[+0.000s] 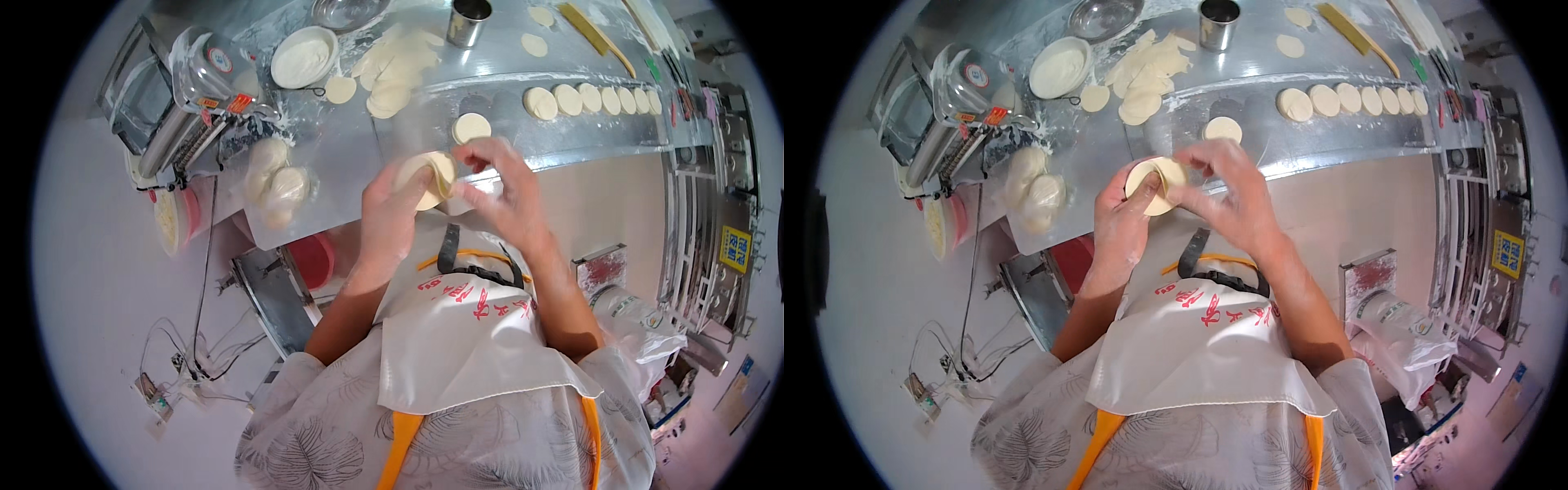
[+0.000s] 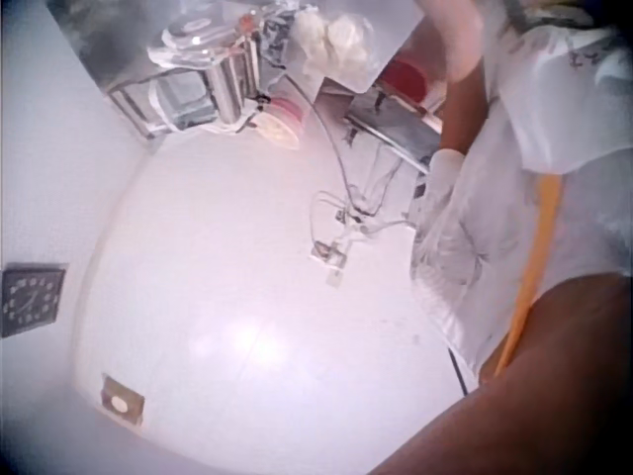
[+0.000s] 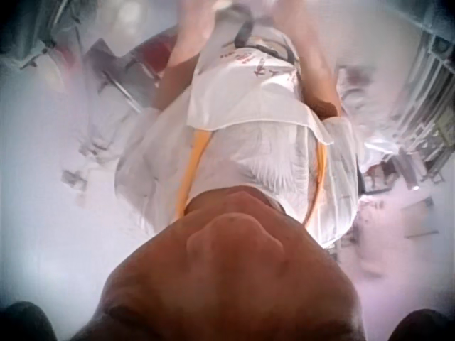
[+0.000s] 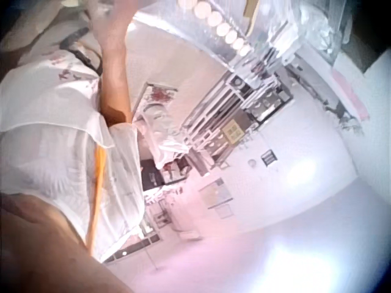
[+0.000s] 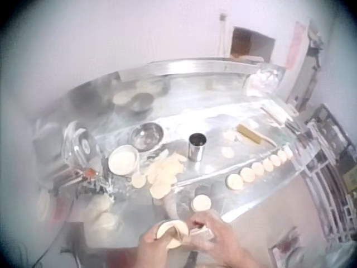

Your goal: The person repeatedly picks up small round dough pieces and larger circular wrappers, places the dough into the center of each wrapper, and folds the edges to seal them. The sealed dumplings are placed in a row on the stainless steel countertop.

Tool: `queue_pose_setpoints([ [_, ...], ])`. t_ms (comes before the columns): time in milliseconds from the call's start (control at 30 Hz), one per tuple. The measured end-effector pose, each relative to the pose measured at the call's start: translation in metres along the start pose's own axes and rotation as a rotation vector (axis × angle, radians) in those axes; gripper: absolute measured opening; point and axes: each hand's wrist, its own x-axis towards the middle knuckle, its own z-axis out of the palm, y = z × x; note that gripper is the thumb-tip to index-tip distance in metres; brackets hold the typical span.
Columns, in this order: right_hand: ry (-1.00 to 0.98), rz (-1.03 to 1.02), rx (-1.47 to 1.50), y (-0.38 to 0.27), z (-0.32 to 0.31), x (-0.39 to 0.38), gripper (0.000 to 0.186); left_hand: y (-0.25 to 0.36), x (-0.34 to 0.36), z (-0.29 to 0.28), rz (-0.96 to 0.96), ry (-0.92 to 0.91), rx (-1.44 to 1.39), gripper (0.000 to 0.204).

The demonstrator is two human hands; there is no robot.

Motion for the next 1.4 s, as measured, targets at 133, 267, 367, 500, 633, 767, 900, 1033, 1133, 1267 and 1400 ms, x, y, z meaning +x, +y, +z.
queue_pose_setpoints([
  [133,0.048,-0.155,-0.127,0.001,0.021,0.001,0.036,0.015,0.007,-0.002,-0.003,-0.053,0.017,0.032],
  [267,-0.008,-0.224,-0.16,0.02,0.019,0.009,0.031,0.013,0.01,-0.002,0.024,-0.049,-0.038,0.033],
  [367,-0.017,-0.291,-0.161,0.021,0.012,0.016,0.031,0.009,0.01,0.005,0.067,-0.046,-0.111,0.032],
  [500,0.037,-0.314,-0.131,0.026,0.002,0.023,0.033,0.011,0.011,0.018,0.143,-0.022,-0.053,0.03],
  [633,0.04,-0.286,0.044,0.031,-0.011,0.031,0.037,0.021,0.007,0.041,0.212,0.093,0.195,0.027],
  [767,0.026,-0.249,0.156,0.037,-0.023,0.034,0.04,0.018,0.009,0.057,0.321,0.075,0.2,0.027],
  [900,-0.066,-0.406,0.004,0.038,-0.043,0.045,0.039,0.014,0.01,0.066,0.422,0.082,0.277,0.029],
  [1033,-0.084,-0.427,-0.018,0.035,-0.05,0.051,0.035,0.01,0.013,0.065,0.347,0.16,0.414,0.027],
  [1133,-0.151,-0.367,0.066,0.045,-0.052,0.054,0.027,0.008,0.014,0.056,0.3,0.203,0.635,0.023],
  [1267,-0.247,0.131,0.311,0.044,-0.053,0.047,0.024,0.014,0.008,0.046,0.332,0.208,0.783,0.018],
  [1400,-0.376,0.452,0.483,0.044,-0.052,0.053,0.03,0.027,0.006,0.047,0.142,0.146,0.587,0.022],
])
